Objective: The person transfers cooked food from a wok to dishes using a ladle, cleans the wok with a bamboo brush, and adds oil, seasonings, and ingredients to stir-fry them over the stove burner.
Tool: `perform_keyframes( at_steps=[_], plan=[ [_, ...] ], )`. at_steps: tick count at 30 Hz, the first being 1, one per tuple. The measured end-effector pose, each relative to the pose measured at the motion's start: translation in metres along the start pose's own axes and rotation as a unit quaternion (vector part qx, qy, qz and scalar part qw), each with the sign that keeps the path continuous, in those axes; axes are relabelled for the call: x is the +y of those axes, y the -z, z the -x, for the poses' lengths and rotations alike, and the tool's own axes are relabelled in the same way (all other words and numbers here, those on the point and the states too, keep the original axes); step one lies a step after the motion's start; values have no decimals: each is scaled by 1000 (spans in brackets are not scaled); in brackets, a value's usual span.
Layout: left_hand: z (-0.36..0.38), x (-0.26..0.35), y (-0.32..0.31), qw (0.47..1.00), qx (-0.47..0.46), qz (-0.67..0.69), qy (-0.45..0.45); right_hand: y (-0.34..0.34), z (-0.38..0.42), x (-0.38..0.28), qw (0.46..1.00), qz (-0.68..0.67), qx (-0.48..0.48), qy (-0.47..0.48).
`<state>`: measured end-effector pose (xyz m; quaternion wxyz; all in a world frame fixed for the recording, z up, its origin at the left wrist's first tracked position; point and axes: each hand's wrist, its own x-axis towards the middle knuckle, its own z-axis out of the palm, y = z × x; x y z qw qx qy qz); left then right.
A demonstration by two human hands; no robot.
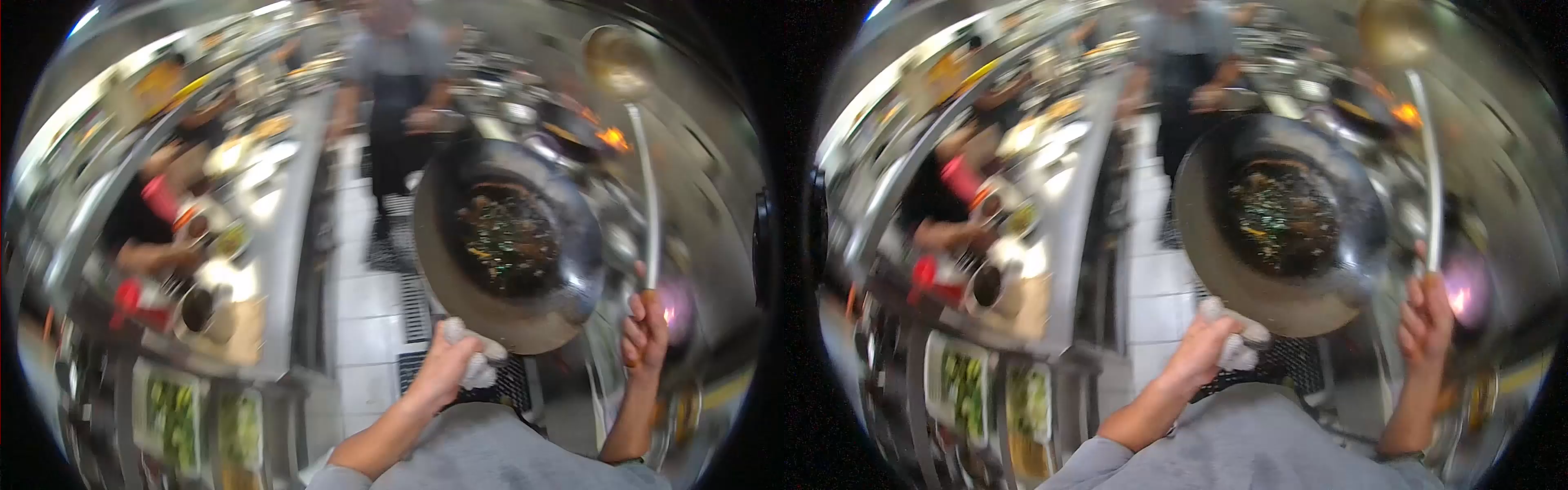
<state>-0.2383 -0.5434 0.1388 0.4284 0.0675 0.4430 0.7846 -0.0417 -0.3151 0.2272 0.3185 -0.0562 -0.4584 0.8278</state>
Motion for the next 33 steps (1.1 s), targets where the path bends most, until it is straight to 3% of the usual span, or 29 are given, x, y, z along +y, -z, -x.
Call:
perform_keyframes(
  at_steps=[4, 6, 10, 11, 13, 16, 21, 22, 23, 25, 27, 28, 29, 30, 32, 33],
  plan=[
    [-66, -36, -79, 973, -123, -16, 192, 44, 59, -44, 955, 168, 239, 59],
    [-100, -57, -134, 955, -142, -36, 260, 67, 69, -74, 945, 159, 276, 74],
    [-169, -158, -233, 911, -225, -46, 342, 128, 74, -125, 912, 180, 360, 82],
    [-194, -186, -237, 887, -291, -31, 357, 131, 64, -123, 891, 205, 398, 71],
    [-197, -219, -297, 887, -243, -25, 391, 175, 48, -152, 883, 216, 414, 57],
    [-222, -259, -351, 853, -283, -55, 435, 260, -6, -190, 853, 303, 425, -12],
    [-245, -303, -400, 867, -229, -87, 433, 395, -158, -211, 796, 420, 430, -63],
    [-259, -315, -402, 846, -265, -88, 453, 440, -190, -206, 787, 449, 415, -79],
    [-270, -328, -401, 822, -301, -90, 474, 464, -215, -201, 766, 476, 423, -90],
    [-278, -340, -402, 836, -311, -105, 440, 532, -261, -174, 695, 555, 452, -66],
    [-274, -324, -401, 851, -265, -137, 432, 504, -278, -179, 826, 363, 417, -110],
    [-288, -320, -379, 824, -353, -142, 419, 524, -288, -183, 907, 146, 379, -109],
    [-290, -301, -366, 854, -340, -257, 298, 531, -294, -190, 918, -164, 350, -82],
    [-288, -282, -352, 859, -318, -364, 169, 531, -289, -197, 912, -274, 299, -60],
    [-316, -285, -285, 832, -234, -493, 102, 518, -270, -208, 891, -413, 187, 8],
    [-336, -291, -250, 822, -256, -499, 102, 513, -257, -209, 891, -413, 189, 13]
  ],
)
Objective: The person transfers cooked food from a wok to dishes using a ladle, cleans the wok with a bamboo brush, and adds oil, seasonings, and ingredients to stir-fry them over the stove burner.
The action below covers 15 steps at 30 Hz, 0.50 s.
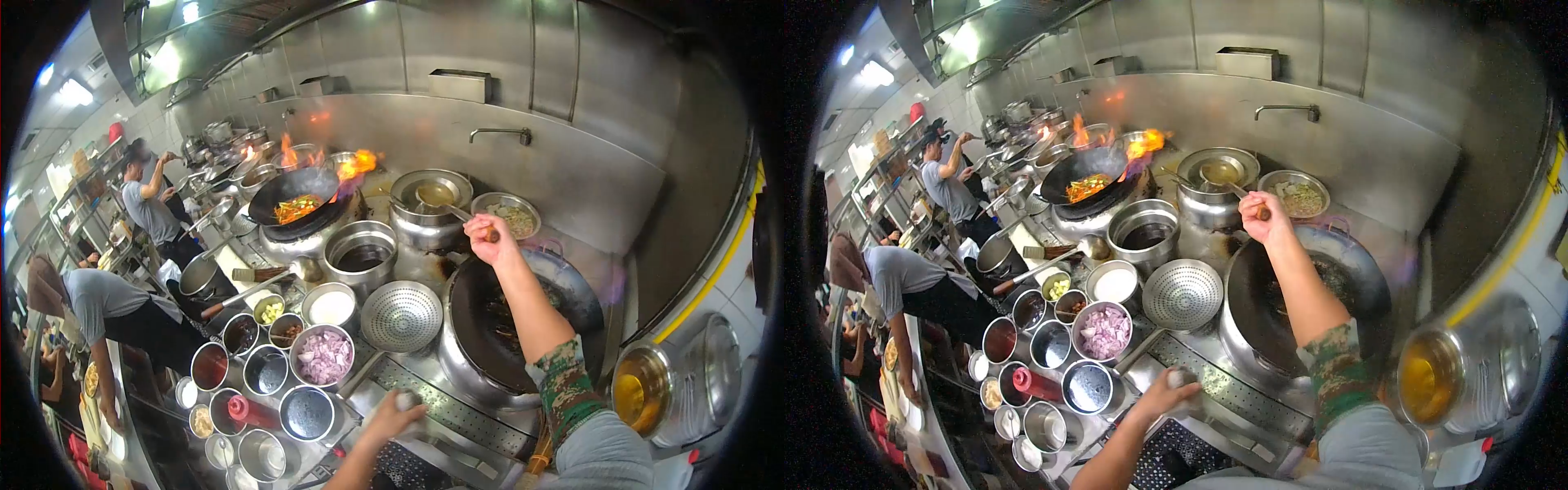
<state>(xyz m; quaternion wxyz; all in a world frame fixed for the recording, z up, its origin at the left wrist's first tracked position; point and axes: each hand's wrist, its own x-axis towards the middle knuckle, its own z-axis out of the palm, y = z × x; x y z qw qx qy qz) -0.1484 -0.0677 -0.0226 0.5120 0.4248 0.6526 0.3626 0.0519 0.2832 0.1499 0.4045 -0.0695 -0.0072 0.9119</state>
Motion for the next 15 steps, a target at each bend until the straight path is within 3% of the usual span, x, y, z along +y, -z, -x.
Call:
perform_keyframes(
  at_steps=[2, 4, 5, 7, 9, 11, 12, 15],
  plan=[
    [-8, -31, 21, 999, -27, -14, -16, -5, 31, 2, 998, -33, -51, 19],
    [-6, -38, 27, 958, 20, -253, -134, -30, 83, 17, 997, -49, -54, 31],
    [-7, -34, 28, 957, 8, -255, -141, -39, 109, 26, 998, -35, -35, 43],
    [-2, -19, 27, 963, -2, -265, -45, -50, 156, 38, 998, -8, 5, 58],
    [11, -9, 18, 903, 193, -349, -163, -54, 199, 44, 996, 56, 42, 59],
    [22, 43, -3, 864, 207, -328, -321, -57, 238, 53, 973, 188, 118, 66],
    [29, 74, -17, 852, 179, -318, -375, -57, 253, 54, 972, 180, 131, 77],
    [51, 138, -68, 834, 81, -299, -457, -55, 295, 54, 892, 355, 264, 92]
  ],
)
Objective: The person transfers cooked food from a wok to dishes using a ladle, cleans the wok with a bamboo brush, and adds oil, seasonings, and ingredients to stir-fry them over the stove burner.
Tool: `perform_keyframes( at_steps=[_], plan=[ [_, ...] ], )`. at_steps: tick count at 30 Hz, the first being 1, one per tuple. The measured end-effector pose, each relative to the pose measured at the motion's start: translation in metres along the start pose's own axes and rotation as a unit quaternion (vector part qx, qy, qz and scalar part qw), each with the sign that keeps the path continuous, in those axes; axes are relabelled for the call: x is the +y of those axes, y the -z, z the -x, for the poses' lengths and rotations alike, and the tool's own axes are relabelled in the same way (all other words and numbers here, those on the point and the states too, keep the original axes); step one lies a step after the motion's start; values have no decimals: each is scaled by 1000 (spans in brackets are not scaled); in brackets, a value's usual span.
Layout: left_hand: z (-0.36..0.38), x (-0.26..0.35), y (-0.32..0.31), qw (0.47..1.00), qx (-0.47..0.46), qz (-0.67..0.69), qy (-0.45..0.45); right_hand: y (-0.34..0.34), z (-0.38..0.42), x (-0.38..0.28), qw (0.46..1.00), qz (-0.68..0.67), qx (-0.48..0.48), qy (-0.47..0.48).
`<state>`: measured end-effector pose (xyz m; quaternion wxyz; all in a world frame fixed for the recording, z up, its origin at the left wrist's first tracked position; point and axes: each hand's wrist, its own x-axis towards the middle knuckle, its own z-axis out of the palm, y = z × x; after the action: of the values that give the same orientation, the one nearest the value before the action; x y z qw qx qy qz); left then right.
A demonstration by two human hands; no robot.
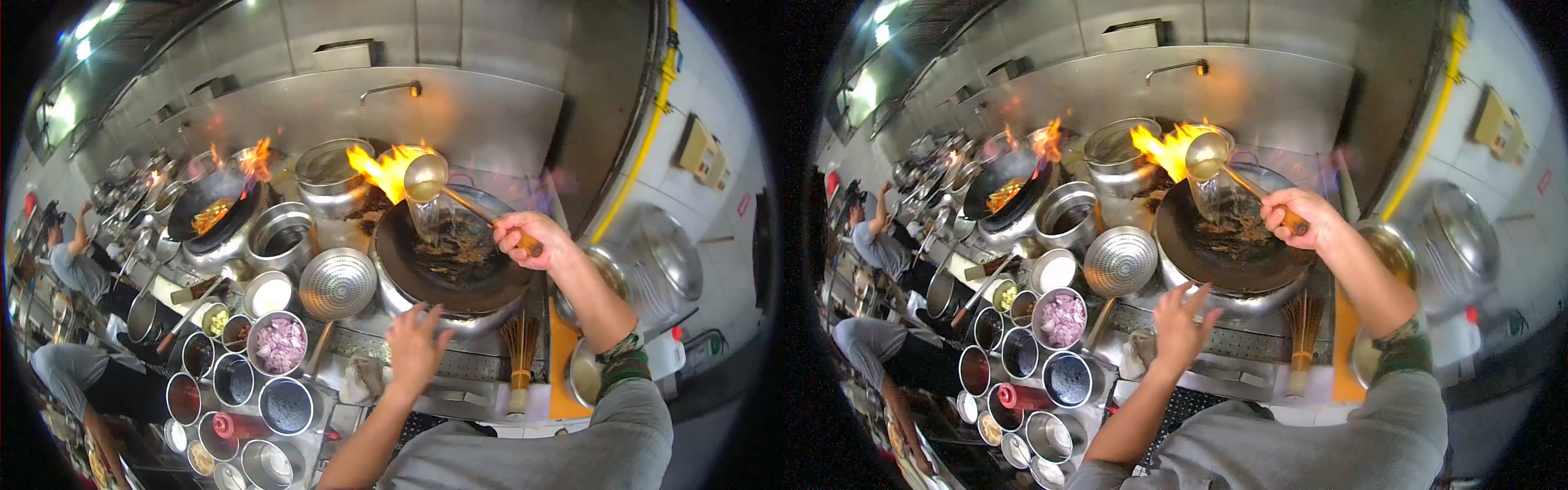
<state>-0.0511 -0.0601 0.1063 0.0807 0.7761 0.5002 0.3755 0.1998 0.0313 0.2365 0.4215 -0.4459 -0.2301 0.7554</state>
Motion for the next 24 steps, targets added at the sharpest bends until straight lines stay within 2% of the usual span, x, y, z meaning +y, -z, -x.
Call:
perform_keyframes(
  at_steps=[1, 3, 4, 5, 6, 8, 9, 11, 12, 14, 15, 17, 19, 20, 21, 23, 24],
  plan=[
    [-7, 11, -10, 1000, -4, 6, -5, 1, 12, 0, 1000, -3, 8, 3],
    [-17, 19, -31, 998, -34, 18, -41, 2, 32, 1, 978, 185, 73, 62],
    [-21, 14, -38, 998, -37, 22, -45, 7, 37, 0, 971, 211, 93, 67],
    [-25, 8, -45, 996, -84, 23, -29, 9, 38, 0, 971, 208, 98, 68],
    [-28, 6, -47, 991, -130, 22, -14, 9, 38, 1, 931, 333, 115, 96],
    [-29, 8, -47, 992, -120, 27, -23, 13, 27, 0, 803, 565, 140, 127],
    [-31, 9, -45, 993, -110, 30, -27, -17, 38, 1, 772, 595, 180, 132],
    [-31, 10, -41, 993, -113, 24, -28, -17, -1, 2, 781, 569, 128, 226],
    [-31, 11, -40, 992, -115, 23, -34, -19, -23, -2, 779, 572, 120, 227],
    [-33, 15, -27, 993, -113, 18, -33, -33, -78, -18, 882, 424, 37, 203],
    [-32, 18, -18, 995, -100, 11, -24, -45, -107, -22, 878, 431, 22, 207],
    [-26, 22, 1, 998, 33, 34, -42, -69, -167, -22, 852, 467, 48, 232],
    [-11, 24, 32, 999, 23, 31, -2, -82, -241, -13, 823, 500, 94, 253],
    [0, 20, 46, 999, 3, 37, 30, -103, -246, -9, 796, 541, 101, 253],
    [15, 15, 55, 997, 4, 50, 57, -73, -347, 5, 736, 592, 139, 297],
    [49, 3, 70, 993, 16, 60, 105, -118, -325, 10, 862, 469, 92, 168],
    [63, -2, 77, 990, 30, 58, 129, -118, -340, 7, 962, 257, 2, 90]
  ],
)
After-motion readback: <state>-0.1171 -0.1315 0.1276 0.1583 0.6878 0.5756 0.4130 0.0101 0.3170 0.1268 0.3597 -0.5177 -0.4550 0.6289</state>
